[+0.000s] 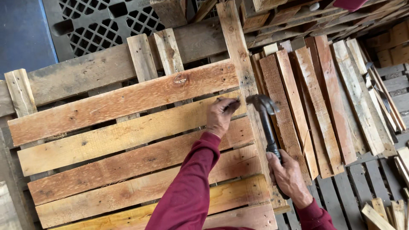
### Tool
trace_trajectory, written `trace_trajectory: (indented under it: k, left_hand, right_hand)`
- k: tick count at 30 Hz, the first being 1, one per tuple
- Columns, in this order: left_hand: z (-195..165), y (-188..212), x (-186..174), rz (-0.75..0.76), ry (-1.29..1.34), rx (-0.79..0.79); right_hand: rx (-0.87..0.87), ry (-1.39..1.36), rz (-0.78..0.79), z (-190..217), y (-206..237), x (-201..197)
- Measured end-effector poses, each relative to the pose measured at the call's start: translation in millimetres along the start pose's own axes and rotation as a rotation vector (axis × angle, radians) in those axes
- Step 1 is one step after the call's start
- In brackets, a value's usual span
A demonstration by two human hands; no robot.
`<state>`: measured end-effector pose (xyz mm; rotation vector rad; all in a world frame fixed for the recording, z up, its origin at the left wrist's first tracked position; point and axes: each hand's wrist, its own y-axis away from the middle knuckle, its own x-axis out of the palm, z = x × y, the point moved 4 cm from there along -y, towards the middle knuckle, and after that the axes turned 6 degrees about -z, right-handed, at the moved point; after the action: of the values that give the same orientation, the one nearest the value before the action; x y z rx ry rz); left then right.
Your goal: The person hammers nails into wooden pallet boards laid on a stack of pallets. They take handfuls of nails from a wooden nail box, position a nail on a board, and drive it in with a claw hammer, repeating across the pallet surface.
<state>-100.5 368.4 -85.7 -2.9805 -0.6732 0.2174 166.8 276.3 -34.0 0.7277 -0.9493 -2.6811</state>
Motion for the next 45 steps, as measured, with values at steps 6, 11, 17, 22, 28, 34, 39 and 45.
trace_trajectory:
  k: [6,11,17,22,28,34,39,45]
  left_hand:
    - [2,12,8,0.046,-0.247,0.087]
    - [-2,8,7,0.118,-0.31,0.068]
    - [-11,6,-18,-0.408,-0.057,0.038]
    - [-21,1,-30,-0.744,0.055,-0.068]
    - [-24,-10,-30,-0.702,-0.093,-0.12]
    - [-11,1,-25,-0.647,0.154,-0.136]
    - [-21,5,-29,-0.667,-0.07,0.022]
    - [-13,-1,-25,-0.613,0.066,-0.122]
  right_hand:
    - [-0.369,-0.12,-0.035,25,23,-4]
    - [-0.015,0.172,-0.021,47,22,-9]
    - [-0.857,-0.525,-0.057,98,68,-42]
    - [-0.48,-0.166,0.097,104,41,-22]
    - [-0.225,-0.076,-0.066,135,61,-54]
    - [-1.067,-0.413,-0.108,130,50,-47]
    - [-0.016,0.307,-0.046,78,33,-16]
    - [-1.244,-0.63,0.009,178,74,-77]
